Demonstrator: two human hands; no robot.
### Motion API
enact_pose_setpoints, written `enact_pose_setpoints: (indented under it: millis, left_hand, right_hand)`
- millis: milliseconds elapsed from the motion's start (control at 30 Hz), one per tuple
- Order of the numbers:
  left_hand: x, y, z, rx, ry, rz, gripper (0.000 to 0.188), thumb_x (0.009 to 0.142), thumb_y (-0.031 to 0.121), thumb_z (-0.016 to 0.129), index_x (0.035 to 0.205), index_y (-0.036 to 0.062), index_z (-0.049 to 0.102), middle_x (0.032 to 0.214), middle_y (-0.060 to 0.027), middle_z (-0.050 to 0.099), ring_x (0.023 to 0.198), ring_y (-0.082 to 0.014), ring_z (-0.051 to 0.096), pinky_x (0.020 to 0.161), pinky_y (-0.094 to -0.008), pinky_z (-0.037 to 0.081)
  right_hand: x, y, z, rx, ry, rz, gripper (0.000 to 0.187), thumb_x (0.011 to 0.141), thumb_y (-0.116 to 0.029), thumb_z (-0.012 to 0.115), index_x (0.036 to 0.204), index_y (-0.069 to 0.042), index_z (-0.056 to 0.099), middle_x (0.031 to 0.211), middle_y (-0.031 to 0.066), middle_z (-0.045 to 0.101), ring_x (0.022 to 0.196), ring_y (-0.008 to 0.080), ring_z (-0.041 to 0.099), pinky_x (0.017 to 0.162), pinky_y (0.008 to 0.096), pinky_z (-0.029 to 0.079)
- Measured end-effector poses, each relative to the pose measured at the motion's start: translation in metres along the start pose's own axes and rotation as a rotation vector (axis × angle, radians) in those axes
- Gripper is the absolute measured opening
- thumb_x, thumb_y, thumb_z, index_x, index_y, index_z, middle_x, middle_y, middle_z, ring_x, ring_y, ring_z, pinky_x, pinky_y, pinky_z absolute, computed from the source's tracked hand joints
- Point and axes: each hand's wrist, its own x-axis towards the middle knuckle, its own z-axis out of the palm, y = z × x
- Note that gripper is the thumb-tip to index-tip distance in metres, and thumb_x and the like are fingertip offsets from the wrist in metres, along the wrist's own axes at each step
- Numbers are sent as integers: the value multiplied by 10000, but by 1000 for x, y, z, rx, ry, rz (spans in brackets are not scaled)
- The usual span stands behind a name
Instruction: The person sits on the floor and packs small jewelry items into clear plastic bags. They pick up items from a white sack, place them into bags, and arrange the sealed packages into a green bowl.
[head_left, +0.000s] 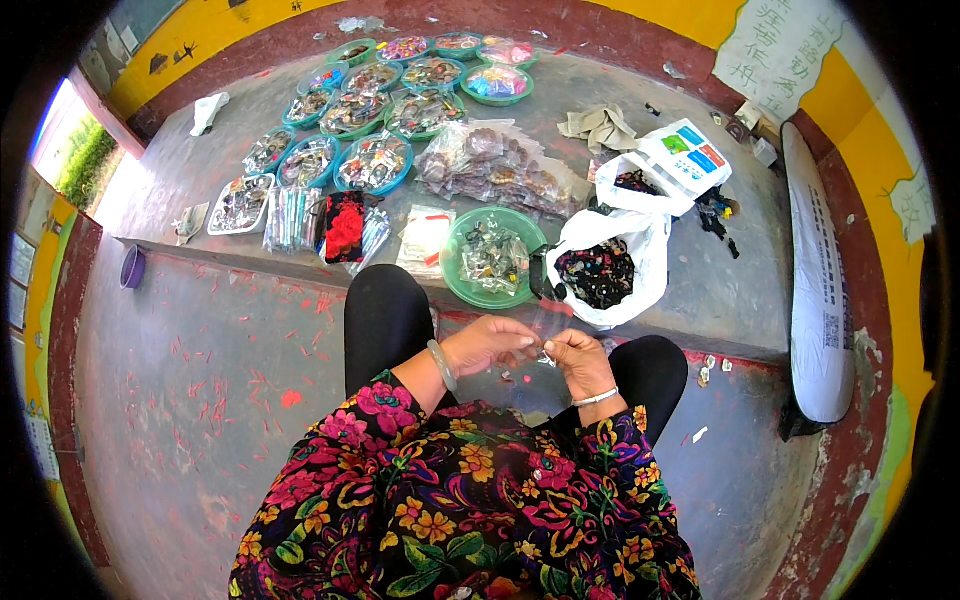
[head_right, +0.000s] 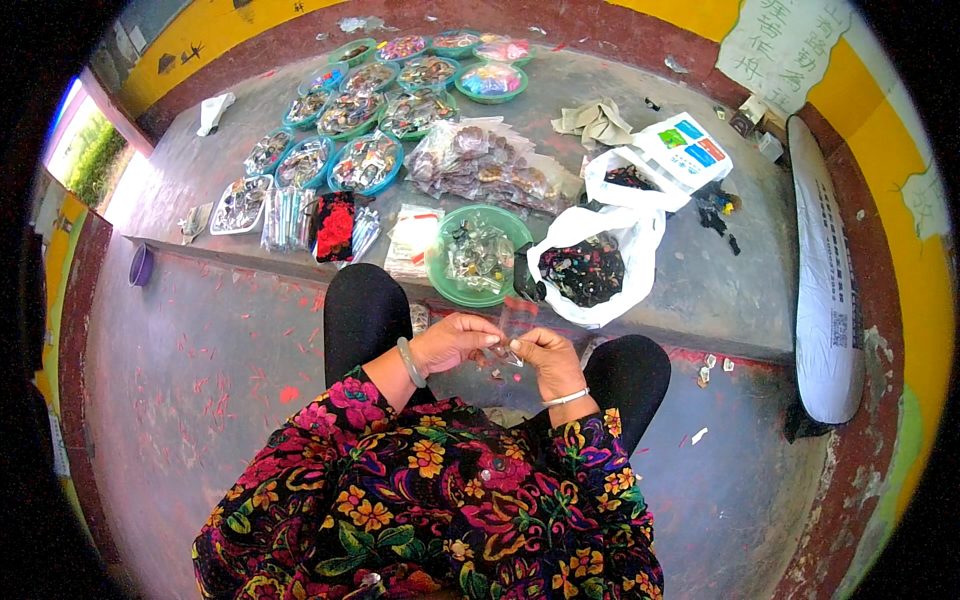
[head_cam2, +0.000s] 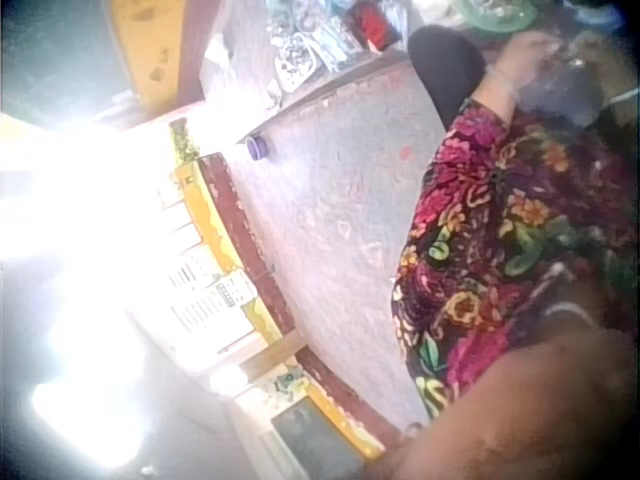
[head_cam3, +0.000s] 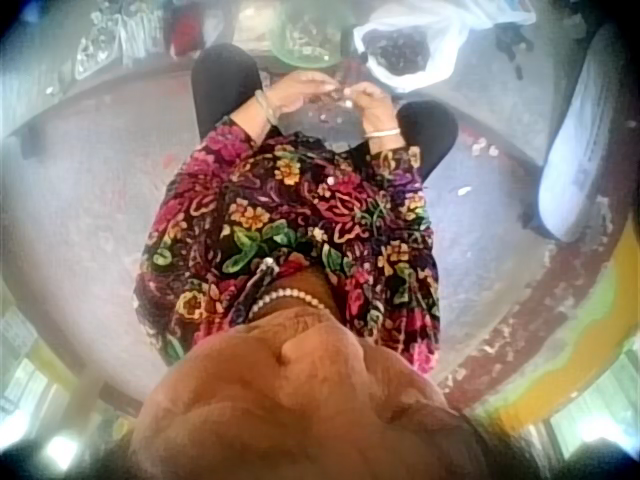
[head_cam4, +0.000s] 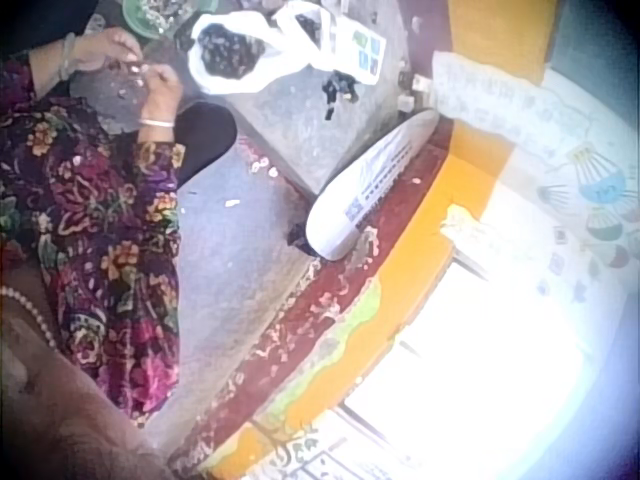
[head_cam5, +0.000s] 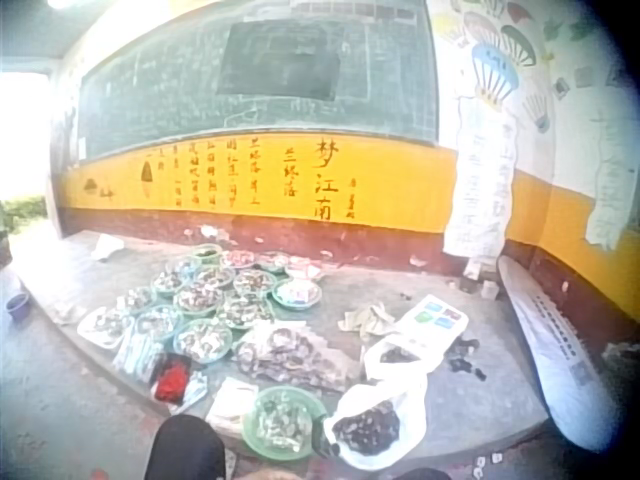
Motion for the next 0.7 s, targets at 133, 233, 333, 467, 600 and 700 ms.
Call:
enact_pose_setpoints:
  millis: [133, 233, 333, 467, 600, 700]
  left_hand:
    - [0, 0, 1, 22, 39, 39, 173, 837, 128, 565, 957, 16, 621, 884, -69, 636, 751, -112, 584, 583, -230, 464]
    - [0, 1, 5, 79, 69, 77, 164, 825, 163, 583, 903, 31, 640, 812, -49, 637, 667, -95, 561, 578, -219, 440]
    - [3, -3, 1, 102, 86, 75, 145, 816, 134, 596, 897, 24, 643, 843, -58, 642, 707, -100, 579, 536, -222, 457]
    - [4, -5, 1, 164, 170, 83, 137, 802, 137, 612, 880, 30, 649, 814, -38, 637, 665, -82, 558, 511, -211, 441]
    - [5, -7, 1, 163, 206, 108, 136, 793, 145, 623, 866, 33, 652, 791, -22, 630, 631, -71, 537, 492, -204, 428]
    - [4, -6, 2, 163, 235, 107, 134, 786, 148, 631, 852, 33, 654, 779, -20, 624, 619, -67, 529, 485, -201, 423]
  right_hand:
    - [-1, -2, 0, 52, -14, 67, 39, 764, -25, 621, 732, -19, 599, 706, 27, 599, 649, 89, 516, 600, 211, 392]
    - [3, 3, -4, 50, -4, 65, 45, 764, -38, 625, 729, -21, 603, 694, 24, 597, 627, 85, 507, 586, 207, 383]
    - [3, 4, -5, -29, 19, 67, 48, 758, -58, 637, 741, -20, 613, 690, 19, 598, 614, 79, 503, 576, 201, 379]
    - [4, 6, -4, -85, 94, 73, 67, 752, -80, 651, 773, -21, 629, 705, 17, 608, 605, 75, 503, 568, 199, 378]
    - [3, 5, -3, -120, 105, 76, 92, 751, -92, 656, 810, -25, 638, 729, 20, 620, 626, 75, 520, 580, 196, 385]
    - [2, 4, 0, -136, 115, 85, 106, 752, -90, 653, 834, -26, 639, 740, 22, 624, 646, 76, 533, 592, 196, 393]
